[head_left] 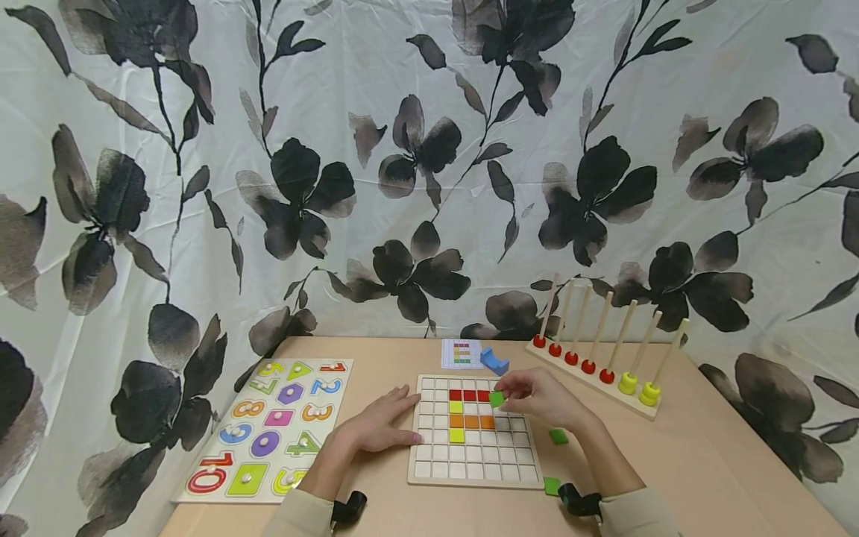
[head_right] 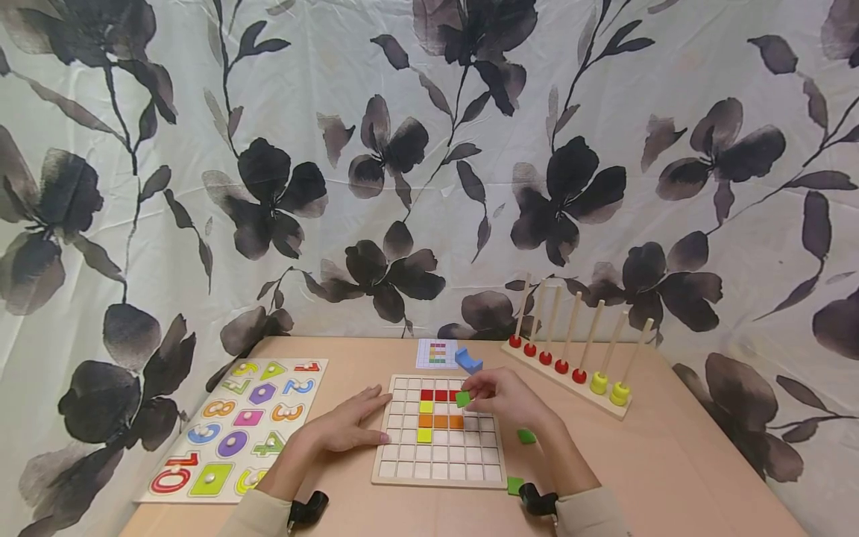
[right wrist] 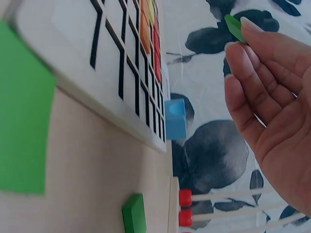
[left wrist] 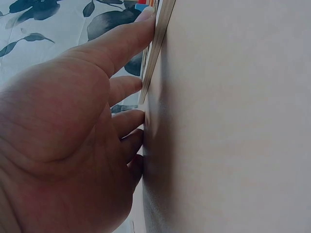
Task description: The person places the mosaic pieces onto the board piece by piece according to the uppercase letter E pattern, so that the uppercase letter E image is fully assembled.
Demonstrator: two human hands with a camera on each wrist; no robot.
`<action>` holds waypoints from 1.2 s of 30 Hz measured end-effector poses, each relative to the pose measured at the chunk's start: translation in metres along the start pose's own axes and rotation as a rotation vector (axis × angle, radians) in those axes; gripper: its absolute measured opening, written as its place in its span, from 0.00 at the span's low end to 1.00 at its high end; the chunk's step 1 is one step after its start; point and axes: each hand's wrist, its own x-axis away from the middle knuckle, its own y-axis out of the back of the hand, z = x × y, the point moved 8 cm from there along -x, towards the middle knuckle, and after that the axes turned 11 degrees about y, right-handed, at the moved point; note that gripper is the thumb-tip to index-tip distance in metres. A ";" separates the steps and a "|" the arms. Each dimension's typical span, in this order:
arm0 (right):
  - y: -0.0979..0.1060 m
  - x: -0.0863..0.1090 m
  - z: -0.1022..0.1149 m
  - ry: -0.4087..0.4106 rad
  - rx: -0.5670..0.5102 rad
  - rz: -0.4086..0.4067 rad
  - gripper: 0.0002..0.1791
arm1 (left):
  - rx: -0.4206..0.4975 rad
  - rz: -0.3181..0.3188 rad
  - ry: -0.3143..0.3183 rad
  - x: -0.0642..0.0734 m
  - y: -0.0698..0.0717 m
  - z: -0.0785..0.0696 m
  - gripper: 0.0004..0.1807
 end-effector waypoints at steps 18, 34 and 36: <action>-0.040 -0.019 0.019 0.051 0.066 0.096 0.13 | -0.002 0.003 0.004 0.001 -0.001 0.000 0.46; -0.091 -0.029 0.024 0.057 0.109 0.333 0.11 | -0.008 0.002 0.015 0.001 0.000 0.002 0.46; -0.095 -0.029 0.025 0.074 0.115 0.365 0.10 | -0.008 0.001 0.017 0.001 0.000 0.002 0.46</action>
